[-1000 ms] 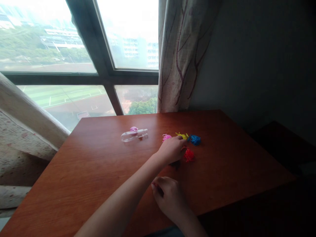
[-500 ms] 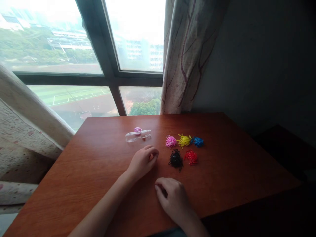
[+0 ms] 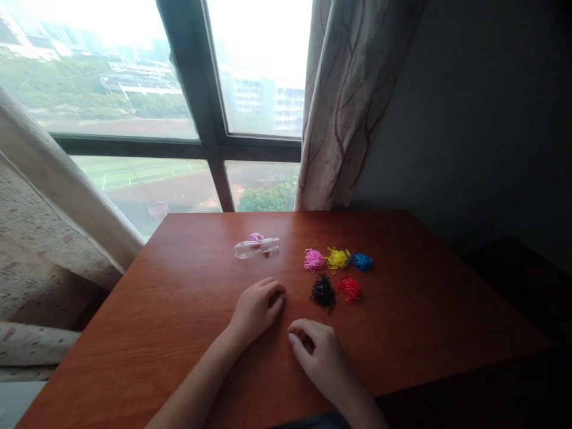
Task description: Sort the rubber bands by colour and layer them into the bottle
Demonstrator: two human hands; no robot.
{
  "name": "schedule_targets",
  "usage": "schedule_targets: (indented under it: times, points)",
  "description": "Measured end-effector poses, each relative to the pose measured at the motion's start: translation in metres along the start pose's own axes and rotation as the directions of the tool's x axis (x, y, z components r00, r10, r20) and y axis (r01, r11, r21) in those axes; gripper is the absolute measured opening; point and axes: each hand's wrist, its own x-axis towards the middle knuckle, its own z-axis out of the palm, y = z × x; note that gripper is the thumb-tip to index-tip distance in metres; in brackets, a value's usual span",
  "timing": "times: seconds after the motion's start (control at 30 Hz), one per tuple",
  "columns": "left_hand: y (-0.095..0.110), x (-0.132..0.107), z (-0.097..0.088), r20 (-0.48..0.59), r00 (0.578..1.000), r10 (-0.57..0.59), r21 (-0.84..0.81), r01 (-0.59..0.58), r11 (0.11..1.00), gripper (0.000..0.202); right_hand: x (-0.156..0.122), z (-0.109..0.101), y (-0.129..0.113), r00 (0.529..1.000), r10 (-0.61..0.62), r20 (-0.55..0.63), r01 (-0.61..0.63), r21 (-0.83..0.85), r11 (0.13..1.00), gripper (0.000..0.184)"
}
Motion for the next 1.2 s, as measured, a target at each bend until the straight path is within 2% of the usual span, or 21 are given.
schedule_targets:
  times: [0.1, 0.17, 0.23, 0.3, 0.37, 0.43, 0.5, 0.73, 0.8, 0.9, 1.0, 1.1, 1.2]
  points:
    - [0.001, 0.0, -0.001, 0.005, 1.0, -0.004, -0.002, 0.004, 1.0, 0.014, 0.018, -0.036, 0.003, 0.999, -0.008, -0.052, 0.01, 0.041, 0.999, 0.015]
    - [0.001, 0.0, -0.001, 0.008, 1.0, -0.003, 0.001, 0.003, 1.0, 0.014, 0.045, -0.07, 0.015, 0.984, -0.037, -0.174, 0.03, -0.039, 0.999, 0.016]
    - [0.001, 0.0, -0.002, 0.008, 1.0, -0.003, 0.003, 0.003, 1.0, 0.014, 0.081, -0.105, 0.035, 0.976, -0.045, -0.213, 0.007, -0.179, 0.984, 0.02]
    - [0.001, 0.0, -0.002, 0.012, 1.0, -0.004, 0.005, 0.004, 1.0, 0.014, 0.121, -0.131, 0.058, 0.99, 0.042, -0.131, -0.084, -0.333, 0.939, 0.029]
    - [0.002, 0.001, -0.002, 0.014, 1.0, -0.008, 0.013, 0.008, 1.0, 0.015, 0.157, -0.144, 0.079, 0.993, 0.1, -0.07, -0.119, -0.371, 0.921, 0.03]
    - [0.002, 0.001, -0.003, 0.018, 1.0, -0.008, 0.019, 0.008, 1.0, 0.015, 0.183, -0.146, 0.095, 0.99, 0.142, -0.01, -0.134, -0.387, 0.912, 0.03]
    - [0.002, 0.001, -0.004, 0.029, 1.0, -0.002, 0.018, 0.001, 1.0, 0.016, 0.198, -0.142, 0.104, 0.985, 0.168, 0.035, -0.141, -0.39, 0.91, 0.03]
    - [0.003, 0.001, -0.004, 0.04, 0.999, 0.008, 0.022, -0.009, 1.0, 0.017, 0.201, -0.129, 0.109, 0.96, 0.179, 0.214, -0.101, -0.331, 0.938, 0.035]
    - [0.003, 0.001, -0.004, 0.043, 0.999, 0.013, 0.021, -0.014, 1.0, 0.017, 0.2, -0.132, 0.108, 0.962, 0.179, 0.206, -0.106, -0.324, 0.94, 0.039]
    - [0.004, 0.001, -0.004, 0.035, 0.999, 0.019, 0.023, -0.019, 1.0, 0.017, 0.198, -0.146, 0.11, 0.975, 0.191, 0.115, -0.14, -0.353, 0.925, 0.041]
    - [0.003, 0.002, -0.004, 0.029, 0.999, 0.022, 0.028, -0.023, 0.999, 0.016, 0.194, -0.162, 0.114, 0.974, 0.226, 0.025, -0.194, -0.427, 0.883, 0.033]
    - [0.003, 0.002, -0.004, 0.033, 0.999, 0.023, 0.036, -0.024, 0.999, 0.016, 0.188, -0.172, 0.118, 0.963, 0.271, 0.008, -0.23, -0.5, 0.835, 0.022]
    - [0.004, 0.002, -0.004, 0.034, 0.999, 0.024, 0.041, -0.025, 0.999, 0.016, 0.184, -0.17, 0.121, 0.955, 0.296, 0.015, -0.242, -0.535, 0.809, 0.02]
